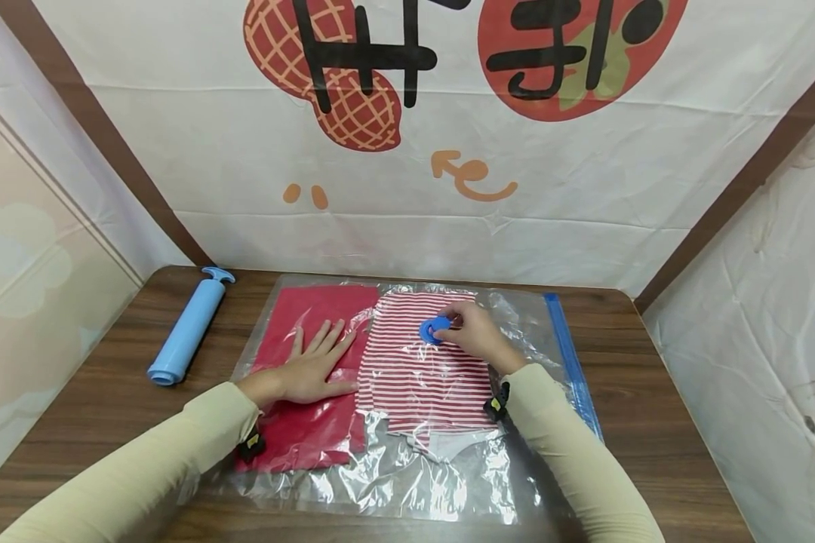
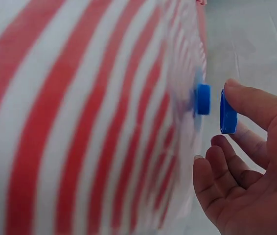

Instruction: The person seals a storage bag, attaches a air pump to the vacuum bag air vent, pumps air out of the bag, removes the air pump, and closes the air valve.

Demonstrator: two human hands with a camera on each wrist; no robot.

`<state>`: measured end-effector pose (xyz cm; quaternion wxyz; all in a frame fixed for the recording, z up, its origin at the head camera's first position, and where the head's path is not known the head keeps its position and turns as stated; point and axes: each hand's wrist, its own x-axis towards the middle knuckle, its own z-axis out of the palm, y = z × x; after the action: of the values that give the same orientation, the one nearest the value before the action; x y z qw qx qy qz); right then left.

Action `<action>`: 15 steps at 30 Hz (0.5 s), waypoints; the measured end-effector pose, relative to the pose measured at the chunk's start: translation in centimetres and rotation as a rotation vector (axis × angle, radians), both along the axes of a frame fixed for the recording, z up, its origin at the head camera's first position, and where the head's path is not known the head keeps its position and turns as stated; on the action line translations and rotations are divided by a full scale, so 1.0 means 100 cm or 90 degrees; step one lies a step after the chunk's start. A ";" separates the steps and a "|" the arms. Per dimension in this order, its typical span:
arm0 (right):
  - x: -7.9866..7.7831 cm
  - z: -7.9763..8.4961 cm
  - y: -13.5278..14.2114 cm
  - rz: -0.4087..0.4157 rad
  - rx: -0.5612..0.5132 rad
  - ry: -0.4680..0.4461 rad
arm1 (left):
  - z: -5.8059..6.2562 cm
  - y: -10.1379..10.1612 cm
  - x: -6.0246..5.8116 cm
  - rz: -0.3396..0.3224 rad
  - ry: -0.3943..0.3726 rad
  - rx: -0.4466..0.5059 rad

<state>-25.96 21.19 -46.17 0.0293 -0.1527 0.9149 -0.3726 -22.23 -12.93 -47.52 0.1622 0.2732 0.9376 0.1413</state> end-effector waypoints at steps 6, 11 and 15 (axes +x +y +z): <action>-0.003 -0.011 -0.005 0.017 -0.001 -0.003 | 0.000 0.000 0.001 0.000 0.000 0.000; -0.006 -0.014 -0.007 0.027 -0.012 0.004 | 0.000 0.000 0.001 0.001 0.006 0.000; -0.006 -0.013 -0.009 0.041 -0.019 0.014 | 0.000 0.000 0.000 0.003 0.005 -0.004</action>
<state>-26.60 20.29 -47.51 0.0290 -0.1869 0.9040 -0.3833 -22.21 -12.90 -47.50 0.1593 0.2711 0.9392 0.1380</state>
